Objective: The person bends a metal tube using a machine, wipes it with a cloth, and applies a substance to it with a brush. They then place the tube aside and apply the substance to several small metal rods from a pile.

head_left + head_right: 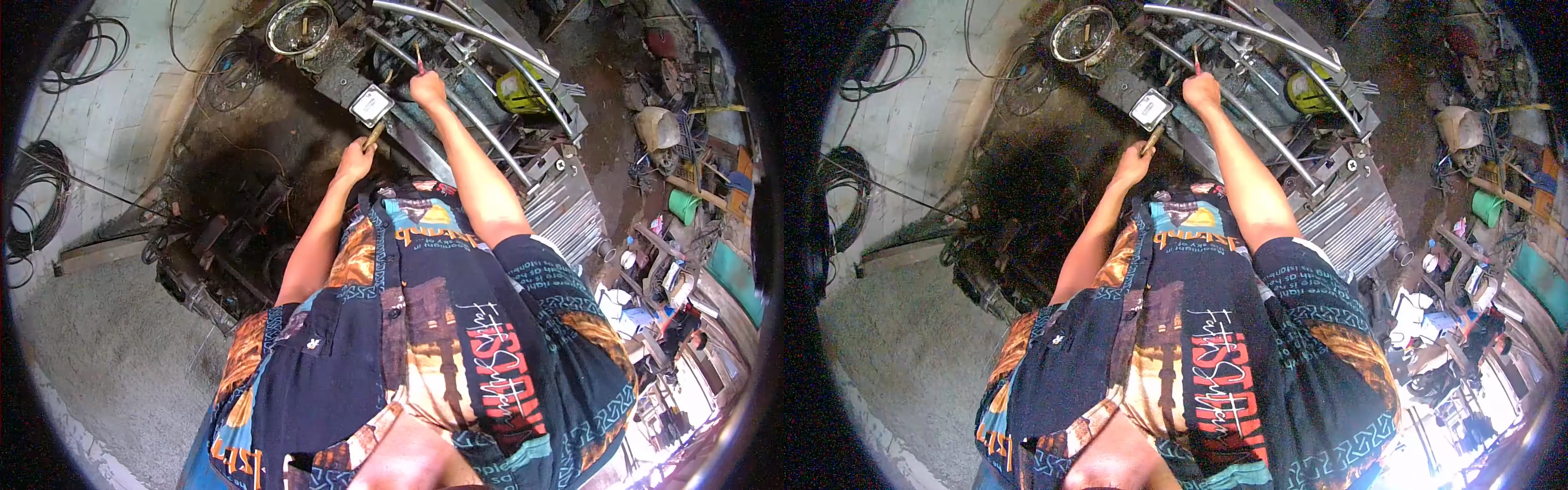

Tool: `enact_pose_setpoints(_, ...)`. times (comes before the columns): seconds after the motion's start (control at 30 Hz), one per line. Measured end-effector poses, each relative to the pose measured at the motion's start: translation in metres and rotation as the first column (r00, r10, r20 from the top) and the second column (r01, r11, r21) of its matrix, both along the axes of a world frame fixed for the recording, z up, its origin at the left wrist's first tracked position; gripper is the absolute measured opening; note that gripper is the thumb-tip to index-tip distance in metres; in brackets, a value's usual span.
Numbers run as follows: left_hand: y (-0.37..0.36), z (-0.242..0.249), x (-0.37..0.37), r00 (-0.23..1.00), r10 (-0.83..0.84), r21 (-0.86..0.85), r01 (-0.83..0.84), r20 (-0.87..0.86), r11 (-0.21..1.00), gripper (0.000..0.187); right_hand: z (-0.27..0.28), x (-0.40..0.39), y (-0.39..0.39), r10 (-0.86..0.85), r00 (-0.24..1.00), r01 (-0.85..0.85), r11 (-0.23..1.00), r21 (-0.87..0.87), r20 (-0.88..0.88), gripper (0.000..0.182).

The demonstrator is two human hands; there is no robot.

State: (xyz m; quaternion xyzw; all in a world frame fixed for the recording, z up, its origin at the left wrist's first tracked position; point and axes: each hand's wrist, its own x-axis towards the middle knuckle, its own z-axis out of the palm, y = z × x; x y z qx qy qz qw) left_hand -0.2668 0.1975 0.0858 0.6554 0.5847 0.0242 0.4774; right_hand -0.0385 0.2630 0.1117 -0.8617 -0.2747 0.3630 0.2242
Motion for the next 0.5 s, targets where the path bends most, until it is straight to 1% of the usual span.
enact_pose_setpoints(0.07, 0.001, -0.003, -0.002, 1.0, 0.001, 0.007, -0.001, 0.003, 1.0, 0.035, 0.003, 0.0, 0.0, 0.015, 1.0, -0.015, 1.0, -0.005, -0.01, 0.039)
enact_pose_setpoints(0.17, 0.0, -0.004, -0.003, 1.0, 0.013, 0.007, -0.013, 0.005, 1.0, 0.036, -0.012, 0.0, -0.001, -0.017, 1.0, 0.017, 1.0, -0.012, -0.026, 0.04)
enact_pose_setpoints(0.23, 0.002, -0.007, -0.003, 1.0, 0.004, -0.051, -0.005, -0.011, 0.999, 0.037, -0.004, -0.001, 0.0, -0.032, 0.999, 0.031, 0.999, -0.022, -0.04, 0.038)
enact_pose_setpoints(0.3, 0.004, -0.008, -0.005, 1.0, 0.001, -0.051, -0.002, -0.021, 0.999, 0.037, 0.007, -0.002, 0.0, -0.043, 0.997, 0.04, 0.998, -0.046, -0.067, 0.037)
enact_pose_setpoints(0.33, 0.004, -0.009, -0.005, 0.999, -0.005, -0.058, 0.003, -0.034, 0.998, 0.037, 0.003, 0.0, 0.002, -0.04, 0.997, 0.038, 0.998, -0.04, -0.065, 0.037)
enact_pose_setpoints(0.4, 0.005, -0.011, -0.004, 0.999, -0.012, -0.066, 0.009, -0.036, 0.998, 0.038, -0.004, 0.004, 0.002, -0.036, 0.991, 0.028, 0.998, -0.063, -0.129, 0.037)
enact_pose_setpoints(0.5, 0.006, -0.009, -0.004, 0.999, -0.016, -0.059, 0.013, -0.051, 0.998, 0.038, -0.008, 0.003, 0.002, -0.022, 0.996, 0.018, 0.999, -0.051, -0.082, 0.038)
